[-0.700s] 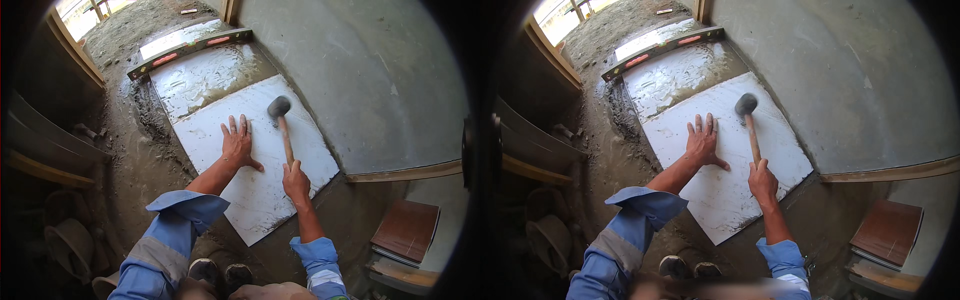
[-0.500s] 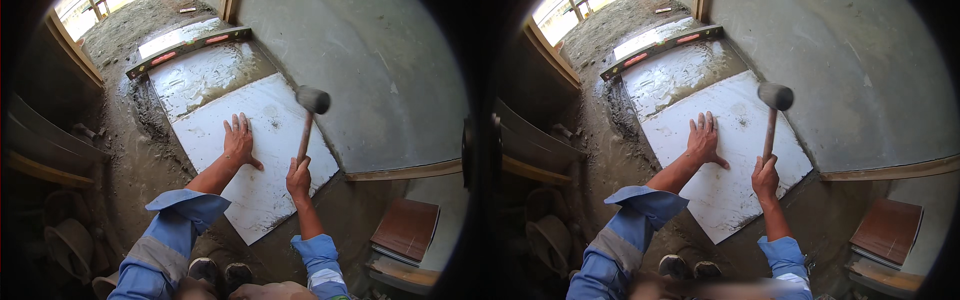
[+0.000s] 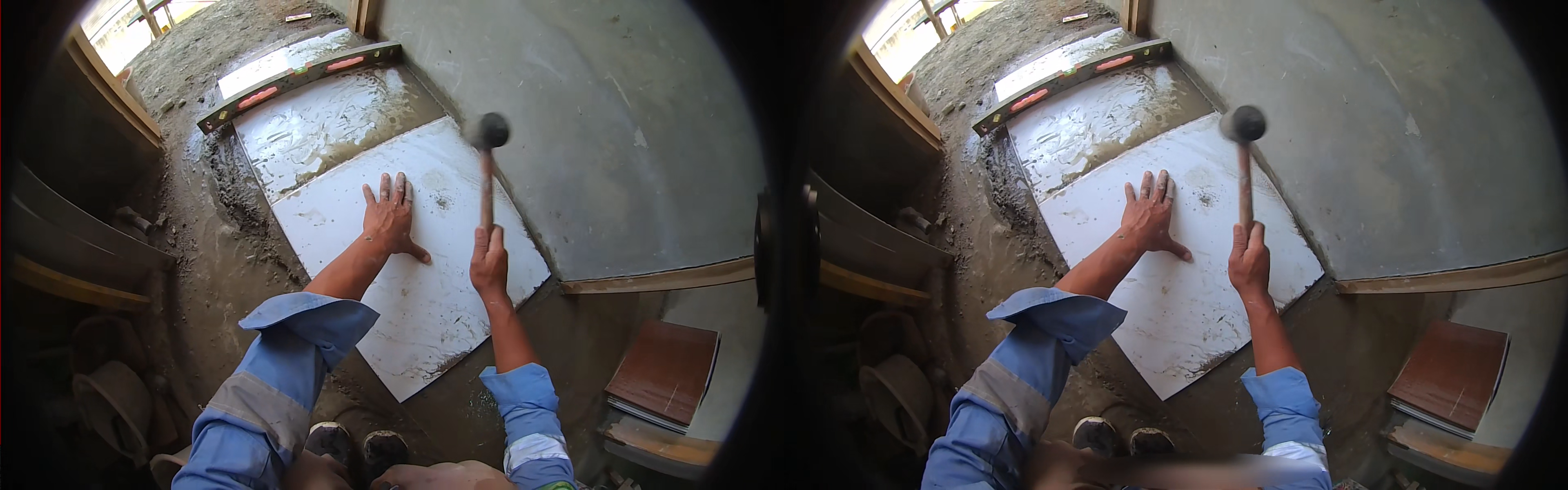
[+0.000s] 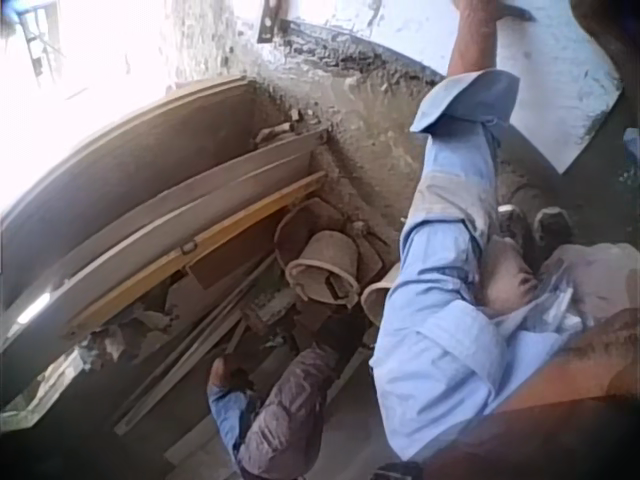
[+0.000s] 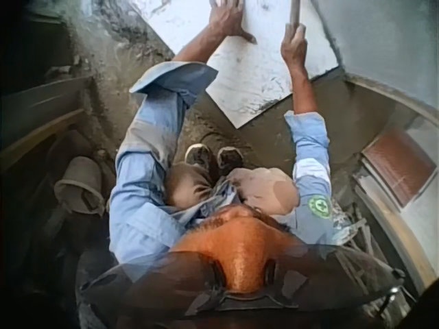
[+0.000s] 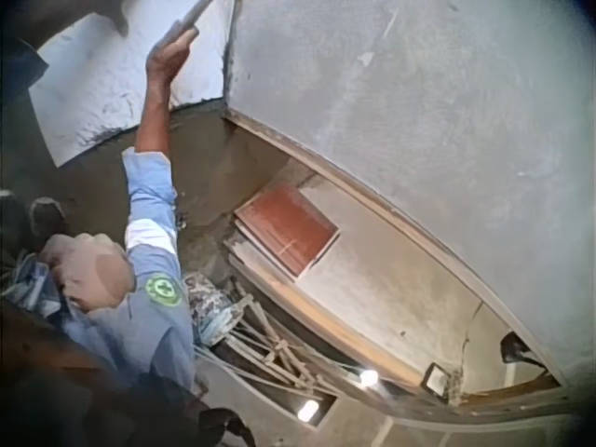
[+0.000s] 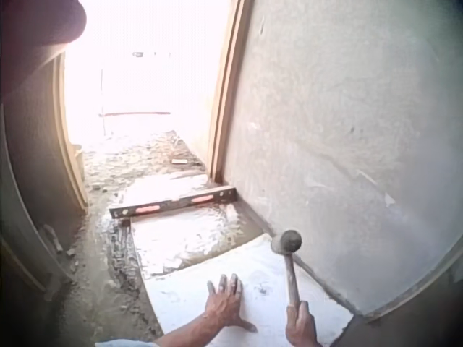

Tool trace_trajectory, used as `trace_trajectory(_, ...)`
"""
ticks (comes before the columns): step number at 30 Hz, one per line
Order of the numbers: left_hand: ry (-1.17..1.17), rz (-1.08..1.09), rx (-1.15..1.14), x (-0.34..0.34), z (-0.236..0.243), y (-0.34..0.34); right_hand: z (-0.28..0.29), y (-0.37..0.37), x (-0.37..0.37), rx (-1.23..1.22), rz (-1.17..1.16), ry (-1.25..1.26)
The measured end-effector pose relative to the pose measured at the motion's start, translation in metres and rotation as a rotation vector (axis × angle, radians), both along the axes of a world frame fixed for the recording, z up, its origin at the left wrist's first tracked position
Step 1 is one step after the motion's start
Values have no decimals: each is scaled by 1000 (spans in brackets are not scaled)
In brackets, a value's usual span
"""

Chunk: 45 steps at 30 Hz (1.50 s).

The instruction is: Laying and leveling a large white floor tile using a rubber mallet and level

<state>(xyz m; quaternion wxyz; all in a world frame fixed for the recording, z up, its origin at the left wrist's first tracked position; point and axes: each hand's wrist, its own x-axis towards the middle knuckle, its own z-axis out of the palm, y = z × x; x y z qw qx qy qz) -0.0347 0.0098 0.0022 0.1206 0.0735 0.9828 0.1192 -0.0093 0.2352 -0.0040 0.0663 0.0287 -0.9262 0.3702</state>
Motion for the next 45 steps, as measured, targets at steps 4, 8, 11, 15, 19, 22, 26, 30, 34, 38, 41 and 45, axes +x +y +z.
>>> trace_trajectory(4, 10, 11, 27, 2, -6, -3, -3, -9, 12, -132, -39, 76)
trace_trajectory(8, 24, 10, 41, -1, -6, 2, -8, -4, 21, -114, -46, 158)
trace_trajectory(11, 26, 18, 35, 2, -5, -5, -2, 2, 15, 131, 23, -119)
trace_trajectory(15, 13, 3, 37, 0, -7, -1, -3, -5, 29, -175, -43, 103)
trace_trajectory(19, 24, 21, 42, 0, -5, -4, -11, 2, 26, 126, 52, -129)
trace_trajectory(22, 29, 20, 57, -1, -6, -3, 17, -8, 41, -198, -59, 30)
trace_trajectory(26, 13, 24, 45, 1, -4, -4, -11, 0, 31, 182, 29, -129)
trace_trajectory(30, 17, 26, 52, 1, -6, -3, 9, -12, 31, -141, -35, 87)
trace_trajectory(34, 29, 10, 52, -1, -2, -3, -12, -5, 24, 51, -7, -48)
trace_trajectory(38, 16, 13, 37, 1, -6, -7, 4, -19, 20, -145, -6, 32)
trace_trajectory(41, 39, 2, 42, -3, -4, -2, -6, -12, 19, -103, -20, 33)
trace_trajectory(45, 38, 2, 30, -1, -3, -2, 1, -10, 8, 60, 42, -77)
